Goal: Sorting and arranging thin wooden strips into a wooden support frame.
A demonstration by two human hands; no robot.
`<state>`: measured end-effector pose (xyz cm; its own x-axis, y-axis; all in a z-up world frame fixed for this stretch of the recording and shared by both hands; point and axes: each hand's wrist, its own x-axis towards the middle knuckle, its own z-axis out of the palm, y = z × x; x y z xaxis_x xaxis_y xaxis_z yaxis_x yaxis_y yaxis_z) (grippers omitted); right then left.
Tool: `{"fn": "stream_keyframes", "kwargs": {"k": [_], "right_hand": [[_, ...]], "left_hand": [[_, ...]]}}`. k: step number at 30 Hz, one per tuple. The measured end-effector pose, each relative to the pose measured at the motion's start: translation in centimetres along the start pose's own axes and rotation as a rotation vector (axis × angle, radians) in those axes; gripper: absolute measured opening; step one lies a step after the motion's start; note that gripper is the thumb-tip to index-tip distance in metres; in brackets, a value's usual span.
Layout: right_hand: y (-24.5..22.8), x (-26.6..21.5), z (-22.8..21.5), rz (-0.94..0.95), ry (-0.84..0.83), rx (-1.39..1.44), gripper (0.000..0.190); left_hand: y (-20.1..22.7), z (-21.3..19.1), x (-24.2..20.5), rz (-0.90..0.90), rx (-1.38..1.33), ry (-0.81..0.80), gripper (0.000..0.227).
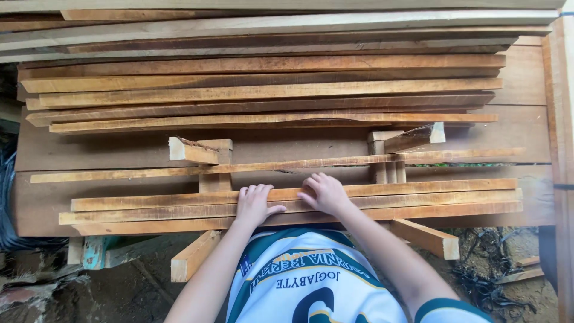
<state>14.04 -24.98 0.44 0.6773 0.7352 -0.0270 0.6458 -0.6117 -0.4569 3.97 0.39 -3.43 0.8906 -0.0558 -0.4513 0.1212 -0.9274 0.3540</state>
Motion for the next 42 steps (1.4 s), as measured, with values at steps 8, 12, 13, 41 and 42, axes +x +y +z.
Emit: {"fn": "stream_keyframes", "kwargs": {"k": [8,12,13,41,42], "right_hand": [[-0.1,2.5,-2.5,0.5,-0.748,0.037,0.089],[-0.8,2.5,-3.1,0.468,-0.752,0.017,0.087],[-0.8,2.6,-3.0,0.464,-0.757,0.018,0.087],[1.5,3.4,-2.7,0.423,-0.22,0.078,0.038],[1.5,3.5,-2.5,0.412,-0.273,-0.007,0.045]], "left_hand": [[0.7,-2.4,3.5,-0.208,-0.055,-0.343,0.072],[0.8,-3.2,3.3,-0.273,-0.072,-0.393,0.072],[1.2,-4.0,3.0,-0.278,-0.074,-0.394,0.072],[8.0,-7.1,-0.5,-0.137,0.199,-0.081,0.112],[7.6,-7.2,-0.1,-0.151,0.197,-0.124,0.115]]}}
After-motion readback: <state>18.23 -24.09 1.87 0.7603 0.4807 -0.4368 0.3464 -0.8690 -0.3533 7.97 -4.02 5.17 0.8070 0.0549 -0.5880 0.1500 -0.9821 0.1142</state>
